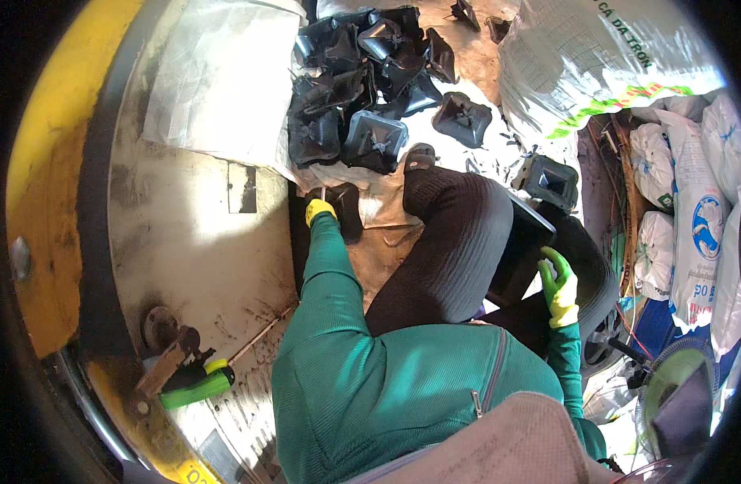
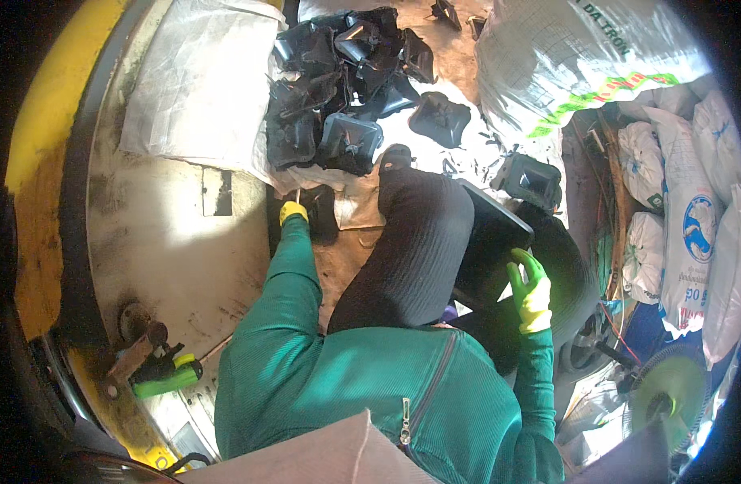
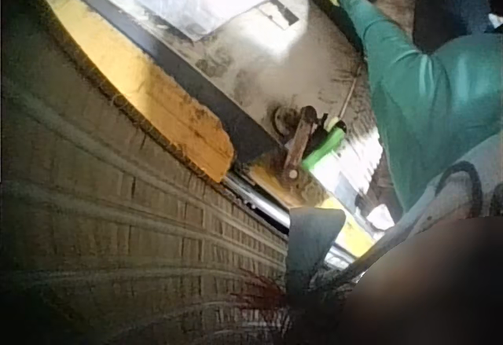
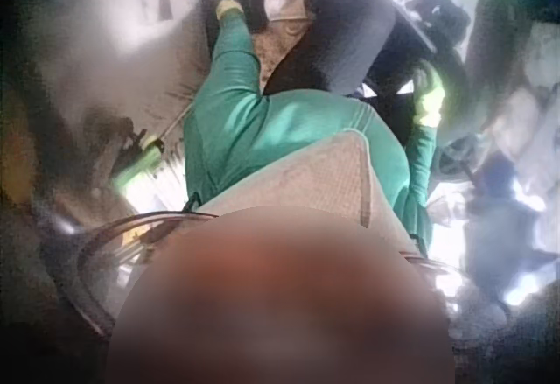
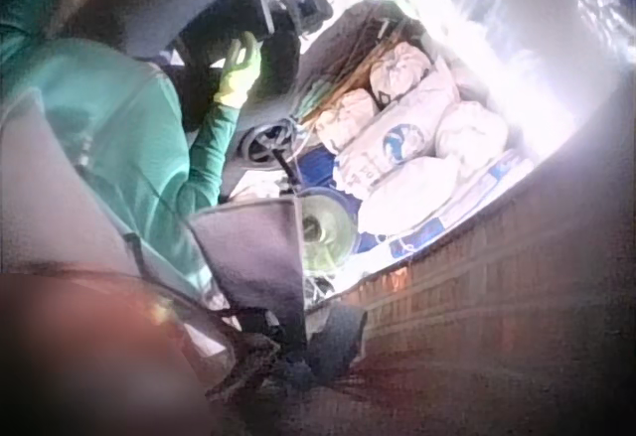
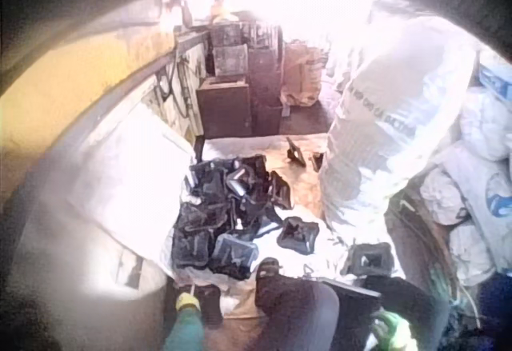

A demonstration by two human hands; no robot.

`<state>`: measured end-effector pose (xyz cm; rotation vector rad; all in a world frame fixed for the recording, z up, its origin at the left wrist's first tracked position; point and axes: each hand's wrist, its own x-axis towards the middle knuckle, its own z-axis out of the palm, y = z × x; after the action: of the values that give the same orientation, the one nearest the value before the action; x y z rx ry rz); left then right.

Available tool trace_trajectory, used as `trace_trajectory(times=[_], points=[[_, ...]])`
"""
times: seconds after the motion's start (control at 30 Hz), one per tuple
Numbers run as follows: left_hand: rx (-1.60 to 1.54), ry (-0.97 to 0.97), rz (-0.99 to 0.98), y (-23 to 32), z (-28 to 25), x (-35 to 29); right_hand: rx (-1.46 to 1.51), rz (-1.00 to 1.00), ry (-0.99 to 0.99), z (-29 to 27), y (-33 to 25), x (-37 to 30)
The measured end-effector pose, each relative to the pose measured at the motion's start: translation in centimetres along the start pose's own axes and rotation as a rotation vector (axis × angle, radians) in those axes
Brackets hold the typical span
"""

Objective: The person sits on the floor and repeatedly wipes black plastic parts with a green cloth, turning them over to clean different sides. The person handles the parts one at a time and places them back on the floor after wiping.

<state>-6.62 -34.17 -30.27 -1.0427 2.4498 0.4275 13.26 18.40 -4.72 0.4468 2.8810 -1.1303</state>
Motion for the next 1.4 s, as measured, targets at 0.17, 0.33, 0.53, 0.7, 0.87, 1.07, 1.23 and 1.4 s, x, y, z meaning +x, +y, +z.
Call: trace_trajectory(times=[0.17, 0.33, 0.53, 0.7, 0.87, 1.07, 1.23, 1.4], points=[[-1.095, -0.176, 0.039, -5.1, -1.7, -3.9, 0.587, 0.190, -0.073, 0.3, -4.8, -0.7], [-1.645, -0.426, 0.391, 2.2, -14.7, -20.1, 0.962, 0.101, -0.440, -0.5, -11.4, -2.8], [-1.612, -0.923, 0.612, 8.9, -20.7, -38.0, 1.320, -0.360, -0.553, 2.6, -14.7, -0.7], [-1.383, -1.366, 0.519, 10.2, -13.0, -41.8, 0.394, -0.552, 0.486, 0.2, -11.4, -2.4], [-1.127, -1.231, 0.682, 12.3, -10.8, -45.8, 0.815, -0.250, 0.522, 1.7, -4.9, -4.3], [-0.910, -1.161, 0.641, 11.5, -9.3, -45.8, 0.656, -0.039, 0.527, 0.2, 1.4, -6.6], [-0.568, -1.364, 0.508, 4.4, -8.9, -45.0, 0.466, 0.200, 0.638, 2.2, 7.4, -11.2], [-0.694, -0.994, 0.631, 8.3, -11.7, -42.8, 0.395, 0.311, 0.717, 3.8, 8.7, -12.7]])
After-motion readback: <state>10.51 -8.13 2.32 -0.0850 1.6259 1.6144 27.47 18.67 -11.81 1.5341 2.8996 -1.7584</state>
